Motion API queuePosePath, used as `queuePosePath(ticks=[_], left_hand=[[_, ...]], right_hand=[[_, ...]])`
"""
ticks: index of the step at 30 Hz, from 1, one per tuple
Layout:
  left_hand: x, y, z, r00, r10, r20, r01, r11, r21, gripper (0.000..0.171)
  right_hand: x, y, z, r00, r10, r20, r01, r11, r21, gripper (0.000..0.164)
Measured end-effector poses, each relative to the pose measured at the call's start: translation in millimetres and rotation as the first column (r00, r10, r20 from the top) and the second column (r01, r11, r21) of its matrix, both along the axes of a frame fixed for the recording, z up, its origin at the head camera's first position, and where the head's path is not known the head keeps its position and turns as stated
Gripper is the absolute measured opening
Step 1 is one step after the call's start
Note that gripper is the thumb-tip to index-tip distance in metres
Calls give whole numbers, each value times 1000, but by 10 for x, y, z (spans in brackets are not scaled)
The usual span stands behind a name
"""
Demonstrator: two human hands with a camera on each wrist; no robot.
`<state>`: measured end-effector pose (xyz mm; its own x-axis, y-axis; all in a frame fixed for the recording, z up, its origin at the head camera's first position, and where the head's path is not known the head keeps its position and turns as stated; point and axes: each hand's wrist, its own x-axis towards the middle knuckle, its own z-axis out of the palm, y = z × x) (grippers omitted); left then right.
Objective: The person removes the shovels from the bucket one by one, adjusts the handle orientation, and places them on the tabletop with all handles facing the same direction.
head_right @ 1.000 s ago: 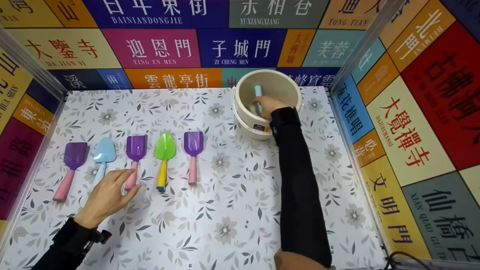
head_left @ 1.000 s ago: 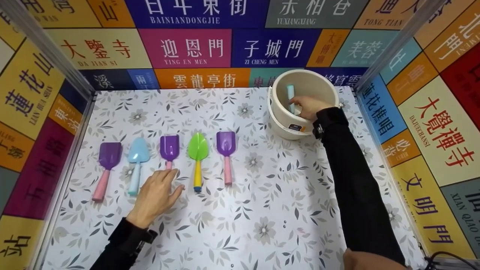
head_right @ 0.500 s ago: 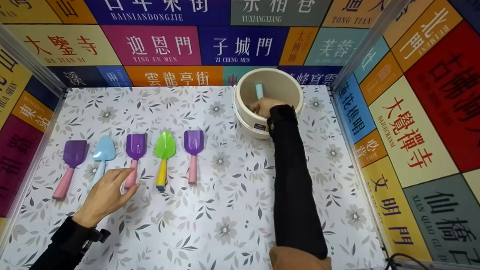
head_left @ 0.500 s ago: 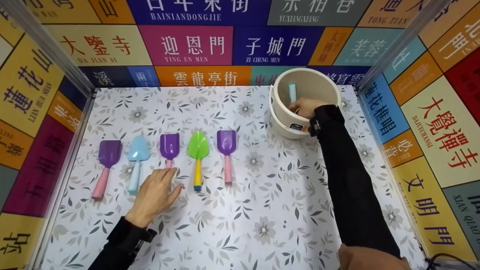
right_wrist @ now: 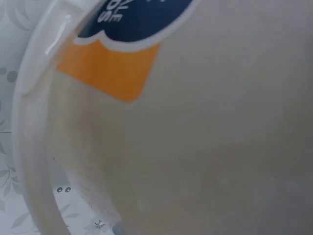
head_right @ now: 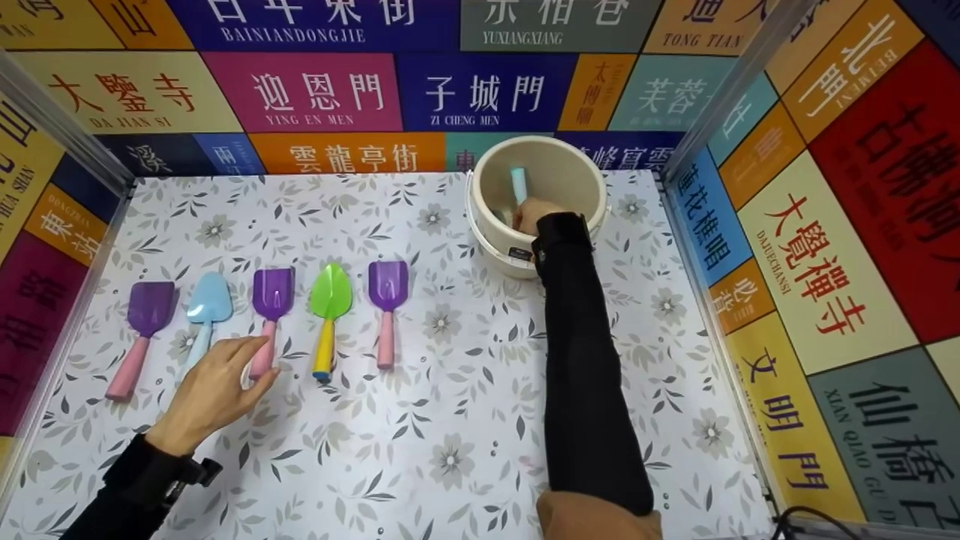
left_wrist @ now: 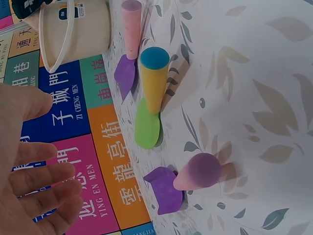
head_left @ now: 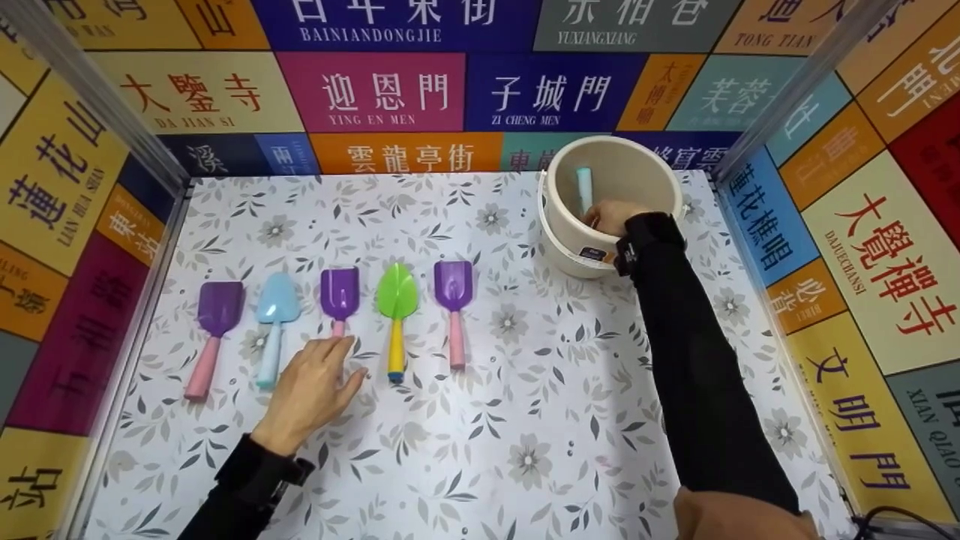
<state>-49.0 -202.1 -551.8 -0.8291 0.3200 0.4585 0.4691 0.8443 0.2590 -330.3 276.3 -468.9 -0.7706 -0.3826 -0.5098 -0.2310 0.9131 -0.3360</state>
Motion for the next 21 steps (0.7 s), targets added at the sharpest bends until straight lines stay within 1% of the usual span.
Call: queuePosePath(ticks=[1,3,7,8,10,14,17,21], left_hand=[[1,-2,-2,1000,0,2,0,1000,1,49],[2,-5,-3,1000,2,10,-2,1000,-1,48],[4,-13,-3,1000,4,15,-4,1000,-7,48],[3,-15,-3,1000,5,15,-5,1000,-8,49],[2,-18,-3,1000,3,11,-3,1000,-8,49],[4,-25,-7,1000,2,8,-2,1000,-6,49],[8,-30,-11,1000,0,5,0,1000,-2,49],[16,-37,-13,1000,-2,1,2,1000,2,49]], right_hand=[[-6,5,-10,1000,-12,0,12,1000,12,46],[31,-11,16,999,-49,0,49,998,38,46],[93,-24,54,997,-77,-4,77,995,70,43],[117,-35,78,997,-74,-10,75,994,80,42],[114,-31,75,998,-57,-25,59,994,96,42],[106,-42,80,998,-46,-53,53,991,121,43],[90,-44,91,998,-35,-57,43,989,140,46],[59,-39,110,998,16,-57,-6,985,174,46]])
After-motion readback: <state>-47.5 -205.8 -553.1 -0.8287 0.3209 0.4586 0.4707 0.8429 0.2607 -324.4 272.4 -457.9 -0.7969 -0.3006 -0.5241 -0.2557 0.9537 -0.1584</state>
